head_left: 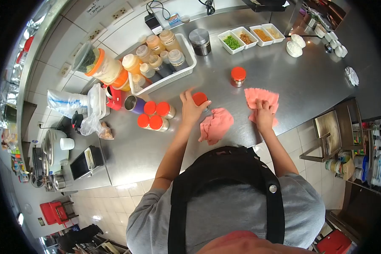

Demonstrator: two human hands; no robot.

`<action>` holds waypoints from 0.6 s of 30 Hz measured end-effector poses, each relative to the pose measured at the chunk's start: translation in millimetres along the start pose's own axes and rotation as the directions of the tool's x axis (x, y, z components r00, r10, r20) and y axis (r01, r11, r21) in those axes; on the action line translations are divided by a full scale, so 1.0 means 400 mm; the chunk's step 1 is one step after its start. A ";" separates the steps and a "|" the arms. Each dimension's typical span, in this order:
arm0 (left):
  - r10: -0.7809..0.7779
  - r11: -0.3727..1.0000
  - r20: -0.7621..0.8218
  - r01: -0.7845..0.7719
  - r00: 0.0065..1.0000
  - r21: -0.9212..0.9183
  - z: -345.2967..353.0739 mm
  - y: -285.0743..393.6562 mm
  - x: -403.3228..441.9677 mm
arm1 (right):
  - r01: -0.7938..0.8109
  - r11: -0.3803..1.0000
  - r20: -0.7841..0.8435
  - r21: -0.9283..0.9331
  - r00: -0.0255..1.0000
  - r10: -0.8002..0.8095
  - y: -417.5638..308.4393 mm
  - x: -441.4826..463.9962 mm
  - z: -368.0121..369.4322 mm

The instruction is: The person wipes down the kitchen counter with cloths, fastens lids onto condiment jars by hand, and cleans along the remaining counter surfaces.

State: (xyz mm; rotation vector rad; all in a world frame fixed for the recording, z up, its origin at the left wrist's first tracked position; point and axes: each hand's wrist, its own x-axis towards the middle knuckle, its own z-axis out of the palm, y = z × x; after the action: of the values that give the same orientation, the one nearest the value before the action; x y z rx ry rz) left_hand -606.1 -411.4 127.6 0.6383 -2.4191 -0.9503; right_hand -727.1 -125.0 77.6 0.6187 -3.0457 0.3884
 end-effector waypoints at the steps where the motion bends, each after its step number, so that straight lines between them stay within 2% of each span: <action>1: -0.057 0.998 0.019 0.058 0.998 -0.034 -0.002 0.005 0.003 | 0.047 0.994 0.024 0.094 0.998 -0.050 0.007 0.001 0.014; 2: -0.114 0.991 0.041 0.117 0.993 -0.065 -0.004 0.005 0.002 | 0.042 0.995 0.026 0.093 0.999 -0.045 -0.004 0.007 0.014; 3: -0.112 0.991 0.044 0.115 0.993 -0.067 0.001 -0.008 -0.001 | 0.049 0.854 0.066 0.519 0.993 -0.097 -0.030 0.028 0.001; 5: 0.005 0.999 -0.042 -0.006 0.999 -0.038 0.010 -0.045 -0.009 | 0.078 0.627 0.067 0.775 0.976 -0.205 -0.100 0.078 -0.034; 6: 0.009 0.999 -0.037 -0.011 0.999 -0.036 0.012 -0.070 -0.011 | 0.134 0.701 0.063 0.700 0.967 -0.248 -0.160 0.106 -0.068; 8: -0.017 0.974 -0.019 0.012 1.000 -0.228 0.014 -0.109 -0.017 | 0.397 0.701 -0.150 0.593 0.909 -0.388 -0.261 0.195 -0.048; 9: -0.015 0.974 -0.017 0.011 1.000 -0.228 0.007 -0.106 -0.021 | 0.398 0.745 -0.148 0.535 0.912 -0.381 -0.325 0.230 -0.075; 10: -0.045 0.944 0.022 0.049 0.999 -0.327 -0.003 -0.097 -0.025 | 0.398 0.785 -0.147 0.474 0.915 -0.375 -0.384 0.264 -0.104; 11: -0.070 0.903 0.063 0.090 0.996 -0.419 -0.012 -0.093 -0.027 | 0.444 0.789 -0.152 0.425 0.894 -0.421 -0.424 0.311 -0.093; 13: -0.064 0.869 0.105 0.107 0.992 -0.483 -0.013 -0.115 -0.032 | 0.487 0.788 -0.153 0.377 0.872 -0.465 -0.476 0.404 -0.054; 14: -0.057 0.828 0.144 0.128 0.988 -0.546 -0.016 -0.125 -0.035 | 0.434 0.849 -0.010 0.301 0.892 -0.453 -0.495 0.442 -0.028; 15: -0.058 0.829 0.146 0.129 0.988 -0.544 -0.030 -0.119 -0.034 | 0.389 0.897 0.131 0.212 0.898 -0.420 -0.503 0.458 0.003; 16: -0.063 0.856 0.208 0.159 0.976 -0.492 -0.051 -0.102 -0.032 | 0.388 0.897 0.133 0.213 0.898 -0.420 -0.495 0.452 0.063; 18: -0.073 0.879 0.270 0.190 0.960 -0.437 -0.068 -0.111 -0.037 | 0.507 0.858 0.048 0.088 0.858 -0.512 -0.460 0.427 0.154</action>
State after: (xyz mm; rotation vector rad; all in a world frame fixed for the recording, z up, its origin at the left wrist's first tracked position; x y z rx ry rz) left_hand -568.0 -445.6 110.1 0.5364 -2.2393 -1.6840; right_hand -811.1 -369.3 72.1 1.4222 -2.7708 0.4610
